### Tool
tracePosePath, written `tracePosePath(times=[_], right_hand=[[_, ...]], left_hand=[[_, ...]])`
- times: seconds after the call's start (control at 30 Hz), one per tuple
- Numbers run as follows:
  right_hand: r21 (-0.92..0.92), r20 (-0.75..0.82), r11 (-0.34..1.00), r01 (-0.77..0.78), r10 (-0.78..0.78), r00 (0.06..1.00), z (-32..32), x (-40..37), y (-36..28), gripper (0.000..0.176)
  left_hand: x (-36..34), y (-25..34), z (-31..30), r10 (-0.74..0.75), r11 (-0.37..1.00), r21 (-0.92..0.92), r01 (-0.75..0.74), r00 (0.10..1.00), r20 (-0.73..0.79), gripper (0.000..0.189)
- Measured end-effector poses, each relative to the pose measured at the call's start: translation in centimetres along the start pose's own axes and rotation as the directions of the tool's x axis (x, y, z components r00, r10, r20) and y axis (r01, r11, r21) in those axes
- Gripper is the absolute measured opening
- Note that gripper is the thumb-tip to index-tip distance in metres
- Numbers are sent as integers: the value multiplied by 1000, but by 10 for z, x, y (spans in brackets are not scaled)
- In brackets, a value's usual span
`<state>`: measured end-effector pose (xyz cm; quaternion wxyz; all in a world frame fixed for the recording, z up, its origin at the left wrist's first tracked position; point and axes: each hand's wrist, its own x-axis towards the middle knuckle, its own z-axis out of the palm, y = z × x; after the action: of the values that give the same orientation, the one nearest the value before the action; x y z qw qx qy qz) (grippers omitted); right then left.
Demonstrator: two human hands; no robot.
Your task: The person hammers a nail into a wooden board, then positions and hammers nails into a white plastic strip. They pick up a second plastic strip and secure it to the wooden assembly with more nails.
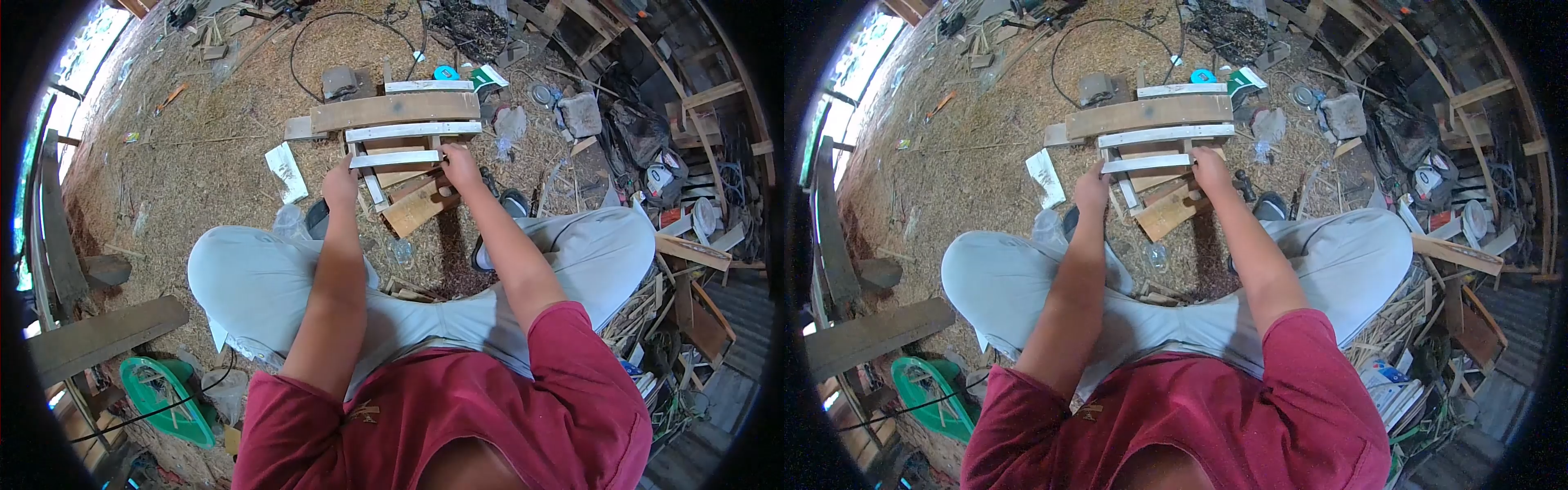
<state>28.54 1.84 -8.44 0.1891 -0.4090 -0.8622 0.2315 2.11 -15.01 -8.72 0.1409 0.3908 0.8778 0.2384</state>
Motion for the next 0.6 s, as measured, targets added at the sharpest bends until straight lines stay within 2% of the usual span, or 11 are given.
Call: tracePosePath(times=[0.4, 0.5, 0.6], right_hand=[[33, -90, 999, 30, -27, 996, 7, 3, 6, 33], [18, -108, 1000, 8, -6, 994, 8, 1, 3, 32], [9, -146, 999, -41, 42, 988, 10, -3, -4, 31]], left_hand=[[-3, 7, -4, -69, 997, -46, 69, 998, -8, 45], [-2, 4, 3, 18, 999, 31, -15, 996, -90, 46], [1, -1, 9, 62, 998, 32, -58, 988, -139, 46]])
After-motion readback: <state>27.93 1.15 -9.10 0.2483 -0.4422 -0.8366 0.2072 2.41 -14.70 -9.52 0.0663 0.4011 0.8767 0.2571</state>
